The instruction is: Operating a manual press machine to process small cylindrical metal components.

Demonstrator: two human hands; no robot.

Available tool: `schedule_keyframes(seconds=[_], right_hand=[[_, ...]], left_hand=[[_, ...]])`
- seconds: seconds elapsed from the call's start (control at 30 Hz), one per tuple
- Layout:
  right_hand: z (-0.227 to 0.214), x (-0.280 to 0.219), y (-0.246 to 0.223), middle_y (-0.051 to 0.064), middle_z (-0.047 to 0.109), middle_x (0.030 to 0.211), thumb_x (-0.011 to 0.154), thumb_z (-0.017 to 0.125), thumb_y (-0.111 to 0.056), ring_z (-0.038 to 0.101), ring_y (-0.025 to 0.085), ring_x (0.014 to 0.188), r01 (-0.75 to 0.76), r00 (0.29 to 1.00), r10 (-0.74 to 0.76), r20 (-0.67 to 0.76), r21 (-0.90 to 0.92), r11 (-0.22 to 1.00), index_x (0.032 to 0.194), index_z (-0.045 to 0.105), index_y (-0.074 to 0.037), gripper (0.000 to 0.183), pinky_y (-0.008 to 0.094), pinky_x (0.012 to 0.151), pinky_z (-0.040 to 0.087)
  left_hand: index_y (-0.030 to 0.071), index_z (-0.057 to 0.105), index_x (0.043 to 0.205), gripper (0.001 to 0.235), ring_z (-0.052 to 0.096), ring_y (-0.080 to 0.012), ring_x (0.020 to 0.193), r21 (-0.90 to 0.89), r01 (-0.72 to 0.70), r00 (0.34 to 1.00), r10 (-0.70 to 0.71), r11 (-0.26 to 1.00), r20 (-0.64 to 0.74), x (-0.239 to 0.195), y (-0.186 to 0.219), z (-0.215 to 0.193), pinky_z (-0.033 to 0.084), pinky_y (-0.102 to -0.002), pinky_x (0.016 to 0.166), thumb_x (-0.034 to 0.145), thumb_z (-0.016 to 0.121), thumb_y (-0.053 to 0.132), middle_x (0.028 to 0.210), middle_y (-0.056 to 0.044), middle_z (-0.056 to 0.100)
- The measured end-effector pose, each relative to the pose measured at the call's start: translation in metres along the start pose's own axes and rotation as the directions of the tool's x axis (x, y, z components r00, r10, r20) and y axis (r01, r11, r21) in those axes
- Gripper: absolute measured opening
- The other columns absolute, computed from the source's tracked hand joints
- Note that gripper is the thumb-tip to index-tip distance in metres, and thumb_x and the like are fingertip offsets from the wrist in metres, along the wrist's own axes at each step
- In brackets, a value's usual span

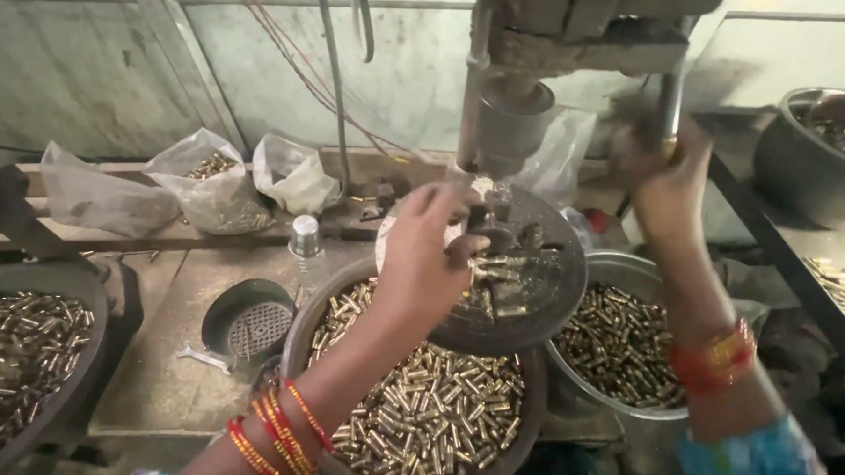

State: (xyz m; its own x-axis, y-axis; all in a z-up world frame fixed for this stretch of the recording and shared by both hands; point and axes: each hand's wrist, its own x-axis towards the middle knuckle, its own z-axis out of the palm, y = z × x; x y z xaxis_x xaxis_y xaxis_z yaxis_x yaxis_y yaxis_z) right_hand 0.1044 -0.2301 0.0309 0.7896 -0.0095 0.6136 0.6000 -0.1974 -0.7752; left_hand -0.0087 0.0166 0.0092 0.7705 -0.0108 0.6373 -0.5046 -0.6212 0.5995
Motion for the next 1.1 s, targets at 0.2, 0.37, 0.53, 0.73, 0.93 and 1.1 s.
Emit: schedule_keyframes(seconds=[0.2,0.37,0.53,0.73,0.93,1.1], right_hand=[[0.008,-0.089,0.198,0.001,0.074,0.096,0.093,0.066,-0.014,0.068,0.011,0.081,-0.169,0.962,0.233,0.145,-0.356,0.919,0.119,0.073,-0.006,0.029,0.032,0.072,0.058],[0.007,-0.159,0.332,0.005,0.075,0.099,0.092,0.068,-0.014,0.07,0.014,0.085,-0.294,0.914,0.376,0.151,-0.39,0.873,0.121,0.072,-0.004,0.031,0.033,0.074,0.058],[0.005,-0.162,0.335,0.009,0.077,0.103,0.092,0.069,-0.014,0.072,0.017,0.088,-0.396,0.857,0.494,0.145,-0.429,0.812,0.123,0.072,-0.002,0.033,0.034,0.076,0.058],[-0.034,-0.161,0.293,0.014,0.079,0.106,0.092,0.07,-0.014,0.074,0.021,0.093,-0.498,0.779,0.618,0.108,-0.493,0.714,0.126,0.071,0.0,0.037,0.035,0.079,0.058],[-0.027,-0.158,0.183,0.01,0.072,0.097,0.099,0.064,-0.013,0.064,0.019,0.081,-0.533,0.84,0.539,-0.062,0.085,0.842,0.117,0.072,0.0,0.024,0.035,0.071,0.053],[-0.006,-0.129,0.045,0.005,0.072,0.106,0.093,0.066,0.007,0.067,0.012,0.096,-0.216,0.956,0.269,-0.116,0.34,0.915,0.114,0.074,-0.001,0.024,0.027,0.086,0.054]], left_hand=[[0.004,0.073,0.11,0.025,0.072,-0.0332,0.088,-0.056,-0.059,0.998,0.059,0.997,-0.006,-0.003,0.006,0.016,0.058,-0.041,0.077,0.087,0.07,-0.003,0.101,-0.017,0.072],[0.003,0.074,0.109,0.029,0.073,-0.0313,0.086,-0.051,-0.004,0.999,0.006,0.999,0.035,0.0,0.005,0.021,0.061,-0.038,0.076,0.081,0.072,-0.005,0.103,-0.017,0.071],[0.002,0.075,0.106,0.034,0.074,-0.0305,0.086,-0.041,-0.063,0.998,0.064,0.997,0.005,0.003,0.002,0.02,0.062,-0.037,0.079,0.076,0.068,-0.012,0.103,-0.017,0.073],[0.002,0.076,0.101,0.018,0.074,-0.0263,0.079,-0.142,0.012,0.992,0.006,0.99,0.126,0.008,0.011,0.002,0.061,-0.036,0.072,0.084,0.073,-0.004,0.095,-0.014,0.075],[0.016,0.078,0.11,0.023,0.071,-0.0197,0.072,0.044,0.5,0.706,-0.436,0.865,0.558,0.012,0.008,-0.034,0.058,-0.033,0.066,0.088,0.072,0.015,0.095,-0.006,0.082],[0.021,0.073,0.126,0.042,0.073,-0.0188,0.092,-0.182,0.645,0.682,-0.452,0.742,0.575,0.009,0.004,-0.041,0.061,-0.034,0.085,0.084,0.073,0.024,0.112,-0.005,0.08]])
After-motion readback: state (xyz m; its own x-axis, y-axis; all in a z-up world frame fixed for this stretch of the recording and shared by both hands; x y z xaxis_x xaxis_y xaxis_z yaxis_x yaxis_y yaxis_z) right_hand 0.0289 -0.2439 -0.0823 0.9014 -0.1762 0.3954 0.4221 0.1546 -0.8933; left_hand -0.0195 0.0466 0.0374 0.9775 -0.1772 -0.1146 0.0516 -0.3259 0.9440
